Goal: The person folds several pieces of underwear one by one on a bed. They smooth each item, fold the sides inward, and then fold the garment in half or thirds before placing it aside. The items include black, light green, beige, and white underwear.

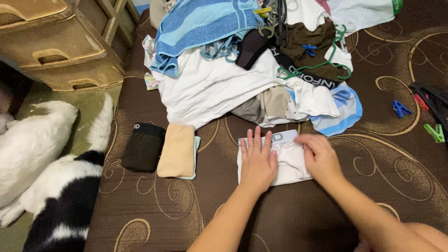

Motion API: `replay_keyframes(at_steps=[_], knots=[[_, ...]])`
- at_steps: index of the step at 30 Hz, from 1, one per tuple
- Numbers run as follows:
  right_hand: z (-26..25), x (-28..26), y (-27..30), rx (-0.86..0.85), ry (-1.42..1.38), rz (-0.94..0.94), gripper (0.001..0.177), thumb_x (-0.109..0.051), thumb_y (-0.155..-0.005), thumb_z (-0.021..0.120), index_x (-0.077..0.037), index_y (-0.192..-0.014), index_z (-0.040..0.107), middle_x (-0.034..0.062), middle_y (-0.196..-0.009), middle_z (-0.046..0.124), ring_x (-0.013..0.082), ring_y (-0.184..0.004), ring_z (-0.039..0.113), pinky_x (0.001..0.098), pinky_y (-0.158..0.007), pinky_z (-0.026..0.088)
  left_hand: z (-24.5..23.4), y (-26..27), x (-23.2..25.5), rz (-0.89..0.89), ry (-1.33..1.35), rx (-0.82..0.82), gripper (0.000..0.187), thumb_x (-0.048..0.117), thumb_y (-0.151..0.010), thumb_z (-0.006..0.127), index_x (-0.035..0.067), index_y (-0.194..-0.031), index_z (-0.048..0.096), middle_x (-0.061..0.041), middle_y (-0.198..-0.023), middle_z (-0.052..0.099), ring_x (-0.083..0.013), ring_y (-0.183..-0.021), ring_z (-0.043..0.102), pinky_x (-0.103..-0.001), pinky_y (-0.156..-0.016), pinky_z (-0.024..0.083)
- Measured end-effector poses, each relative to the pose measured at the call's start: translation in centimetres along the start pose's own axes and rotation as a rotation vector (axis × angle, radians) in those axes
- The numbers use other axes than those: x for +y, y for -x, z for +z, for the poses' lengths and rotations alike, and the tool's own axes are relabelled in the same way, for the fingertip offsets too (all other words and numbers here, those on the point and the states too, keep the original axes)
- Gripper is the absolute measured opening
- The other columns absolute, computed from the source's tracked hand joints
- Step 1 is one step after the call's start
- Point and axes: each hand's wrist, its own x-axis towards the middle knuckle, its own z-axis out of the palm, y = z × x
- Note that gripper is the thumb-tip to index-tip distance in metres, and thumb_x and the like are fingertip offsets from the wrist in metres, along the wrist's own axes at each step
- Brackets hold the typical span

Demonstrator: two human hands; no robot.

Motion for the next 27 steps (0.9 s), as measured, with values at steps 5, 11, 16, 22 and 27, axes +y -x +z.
replay_keyframes(at_steps=[5,11,16,22,27], knots=[[0.4,0.9,0.0,-0.299,0.273,-0.325,0.06,-0.031,-0.074,0.057,-0.013,-0.128,0.041,0.0094,-0.14,0.033,0.0318,-0.13,0.024,0.0478,-0.103,0.019,0.2,0.4,0.3,0.214,-0.035,-0.054,0.057,0.033,-0.088,0.046,0.007,-0.138,0.039,-0.011,-0.15,0.027,-0.029,-0.142,0.017,-0.048,-0.115,0.005],[-0.3,0.6,0.1,-0.42,0.474,-0.407,0.079,-0.054,-0.072,0.053,-0.016,-0.136,0.025,0.0067,-0.145,0.016,0.0295,-0.133,0.01,0.0539,-0.102,0.005,-0.5,0.6,-1.0,0.157,-0.115,-0.17,0.076,0.043,-0.074,0.049,0.006,-0.138,0.035,-0.008,-0.148,0.027,-0.0276,-0.139,0.014,-0.048,-0.111,0.003],[-0.3,0.2,0.5,-0.409,0.45,-0.423,0.075,-0.052,-0.075,0.053,-0.019,-0.137,0.027,0.0089,-0.146,0.015,0.0309,-0.134,0.01,0.0539,-0.102,0.005,-1.2,0.1,-0.7,-0.062,0.143,-0.002,0.061,0.029,-0.079,0.056,0.002,-0.133,0.042,-0.014,-0.143,0.032,-0.0295,-0.137,0.022,-0.046,-0.113,0.011],[0.9,0.3,0.3,-0.183,0.147,0.214,0.058,-0.043,-0.076,0.059,-0.015,-0.125,0.047,0.0114,-0.119,0.056,0.0274,-0.123,0.041,0.0425,-0.102,0.031,-2.5,1.8,-2.2,-0.641,0.27,0.189,0.03,0.011,-0.077,0.059,0.009,-0.106,0.055,-0.015,-0.12,0.045,-0.031,-0.119,0.04,-0.039,-0.101,0.035],[2.7,1.6,-0.9,-0.295,0.227,0.723,0.062,-0.045,-0.062,0.076,-0.006,-0.107,0.058,0.0117,-0.094,0.066,0.0273,-0.092,0.064,0.0365,-0.083,0.049,-2.6,1.8,-1.6,-0.431,0.213,0.035,0.029,0.015,-0.069,0.073,0.017,-0.097,0.063,-0.018,-0.127,0.035,-0.0363,-0.117,0.031,-0.042,-0.094,0.033]])
